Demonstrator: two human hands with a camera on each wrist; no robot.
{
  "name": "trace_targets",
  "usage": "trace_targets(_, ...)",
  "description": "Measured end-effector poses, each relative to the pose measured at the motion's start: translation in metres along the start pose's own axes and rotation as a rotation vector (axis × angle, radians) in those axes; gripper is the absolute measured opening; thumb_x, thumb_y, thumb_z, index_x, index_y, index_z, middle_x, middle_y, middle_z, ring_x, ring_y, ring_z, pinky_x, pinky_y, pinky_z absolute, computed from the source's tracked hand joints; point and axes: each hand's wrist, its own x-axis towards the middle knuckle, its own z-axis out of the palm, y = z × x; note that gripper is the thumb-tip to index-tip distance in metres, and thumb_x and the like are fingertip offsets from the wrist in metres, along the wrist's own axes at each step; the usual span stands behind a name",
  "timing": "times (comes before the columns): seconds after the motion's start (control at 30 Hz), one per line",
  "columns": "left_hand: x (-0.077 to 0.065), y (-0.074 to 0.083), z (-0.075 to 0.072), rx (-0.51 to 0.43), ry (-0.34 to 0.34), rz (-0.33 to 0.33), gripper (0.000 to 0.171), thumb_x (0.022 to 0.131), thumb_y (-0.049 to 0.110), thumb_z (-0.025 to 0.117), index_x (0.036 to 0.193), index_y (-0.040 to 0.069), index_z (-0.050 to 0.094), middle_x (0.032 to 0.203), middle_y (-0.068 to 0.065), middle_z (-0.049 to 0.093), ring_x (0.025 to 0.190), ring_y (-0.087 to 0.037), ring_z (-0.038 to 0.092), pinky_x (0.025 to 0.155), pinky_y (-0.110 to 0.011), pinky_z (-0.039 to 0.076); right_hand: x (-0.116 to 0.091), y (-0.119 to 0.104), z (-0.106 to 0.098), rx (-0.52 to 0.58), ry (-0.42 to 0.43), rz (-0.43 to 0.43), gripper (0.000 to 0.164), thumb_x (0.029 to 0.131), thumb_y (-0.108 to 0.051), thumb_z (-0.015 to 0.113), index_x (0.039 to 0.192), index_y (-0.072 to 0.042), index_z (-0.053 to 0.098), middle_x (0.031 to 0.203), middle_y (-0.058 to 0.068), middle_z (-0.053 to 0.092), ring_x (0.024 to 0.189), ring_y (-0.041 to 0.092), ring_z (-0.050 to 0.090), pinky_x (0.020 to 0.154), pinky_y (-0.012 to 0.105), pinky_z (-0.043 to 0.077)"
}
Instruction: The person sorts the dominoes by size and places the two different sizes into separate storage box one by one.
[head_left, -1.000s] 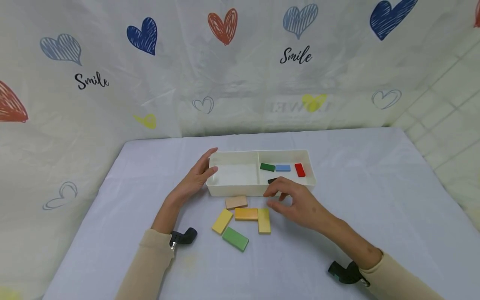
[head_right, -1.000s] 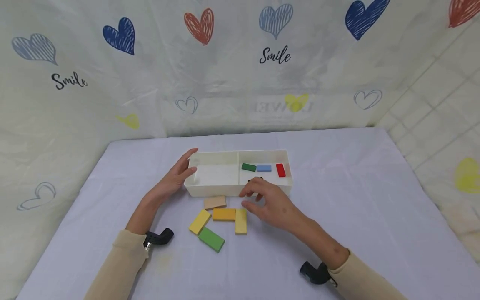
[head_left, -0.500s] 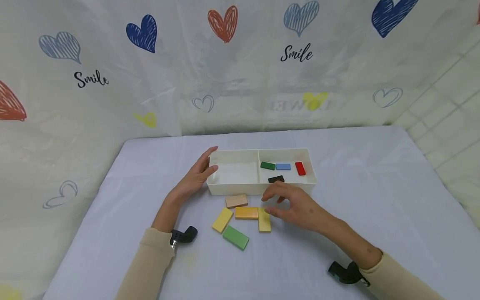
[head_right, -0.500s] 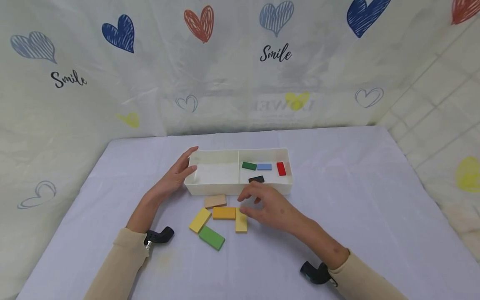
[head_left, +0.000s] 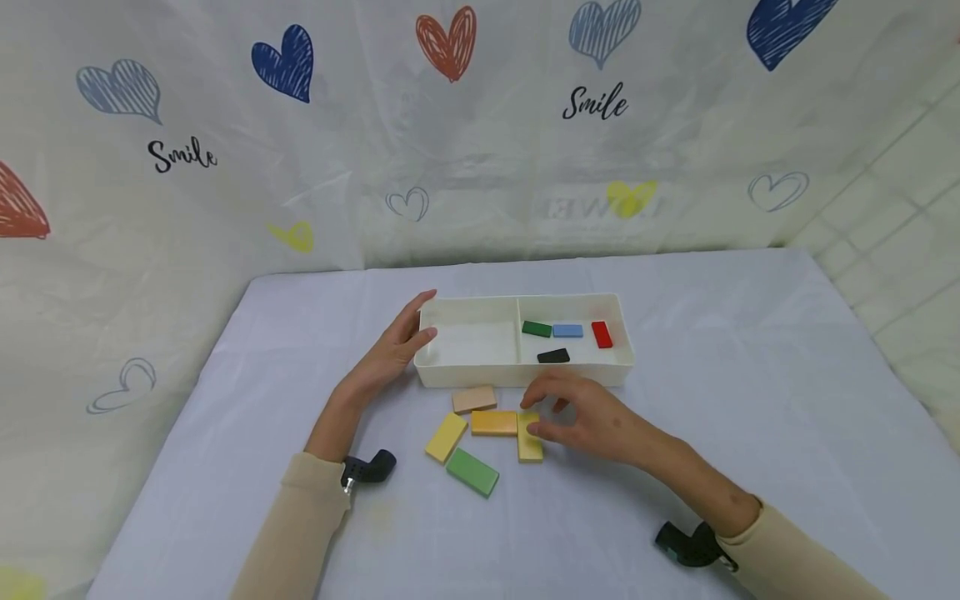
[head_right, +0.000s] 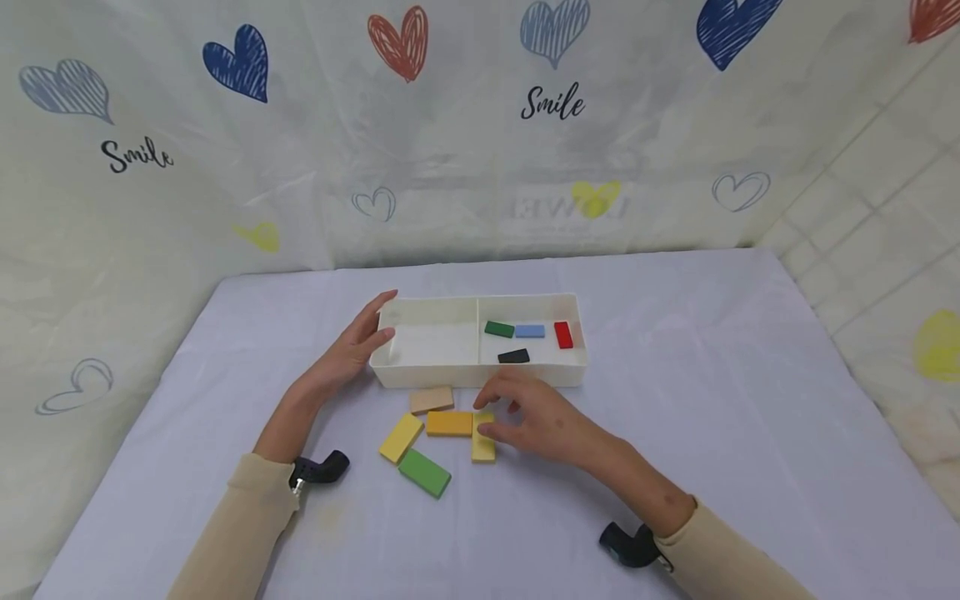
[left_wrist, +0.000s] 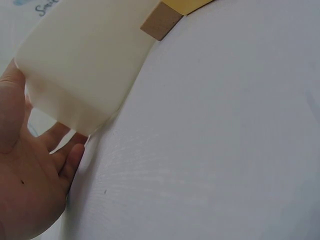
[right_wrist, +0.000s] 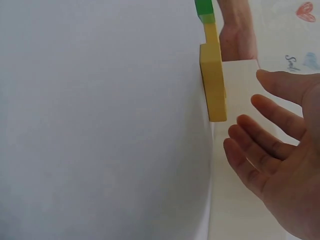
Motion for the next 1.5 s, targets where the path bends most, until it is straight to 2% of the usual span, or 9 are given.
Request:
trace_targets(0.4,0.0,0.001,0.001,0.004,0.005,-0.002,0.062,0.109,0.033,0.056,0.159,0.054,0.025,0.176,0.007,0.015,0.166,-0.025,0.005,0.133,-0.053,0.011,0.0,0.0,0.005,-0.046,-0.084,0.116,0.031,0.088,-0.023,0.085,0.117,-0.024,0.072,0.117,-0.009,0.067,0.102,0.015,0.059,0.087,0.027,0.056)
trace_targets(0.57,0.0,0.002,0.001,0.01,0.007,-0.002,0.063,0.11,0.03,0.054,0.16,0.053,0.024,0.176,0.006,0.013,0.166,-0.026,0.004,0.133,-0.053,0.01,0.002,-0.002,0.006,-0.058,-0.101,0.139,0.036,0.086,-0.025,0.087,0.118,-0.026,0.071,0.118,-0.012,0.066,0.105,0.013,0.058,0.091,0.029,0.055)
trace_targets(0.9,0.002,0.002,0.0,0.001,-0.001,0.012,0.063,0.11,0.028,0.053,0.161,0.05,0.023,0.176,0.004,0.016,0.166,-0.023,0.006,0.134,-0.052,0.01,0.002,-0.002,0.008,-0.099,-0.151,0.141,0.043,0.08,-0.031,0.092,0.118,-0.027,0.071,0.122,-0.014,0.065,0.113,0.011,0.057,0.102,0.038,0.055)
trace_targets(1.13,0.001,0.001,-0.001,-0.003,0.004,0.003,0.063,0.109,0.032,0.055,0.161,0.05,0.024,0.176,0.007,0.016,0.166,-0.022,0.006,0.134,-0.051,0.011,0.001,-0.001,0.01,-0.129,-0.166,0.109,0.049,0.079,-0.03,0.093,0.121,-0.026,0.07,0.124,-0.014,0.064,0.119,0.011,0.057,0.108,0.041,0.053)
trace_targets(1.27,0.002,0.001,0.0,-0.003,0.007,0.002,0.063,0.109,0.031,0.056,0.16,0.052,0.025,0.175,0.007,0.018,0.166,-0.021,0.007,0.134,-0.051,0.012,0.001,-0.001,0.01,-0.14,-0.164,0.095,0.051,0.078,-0.028,0.093,0.122,-0.024,0.069,0.125,-0.013,0.064,0.121,0.012,0.057,0.109,0.042,0.053)
trace_targets(1.5,0.0,0.002,0.0,0.008,0.003,0.008,0.063,0.11,0.029,0.054,0.162,0.048,0.024,0.177,0.006,0.012,0.166,-0.026,0.003,0.134,-0.052,0.009,0.001,-0.002,0.011,-0.146,-0.158,0.103,0.05,0.078,-0.028,0.093,0.122,-0.025,0.07,0.123,-0.013,0.065,0.119,0.011,0.058,0.108,0.042,0.053)
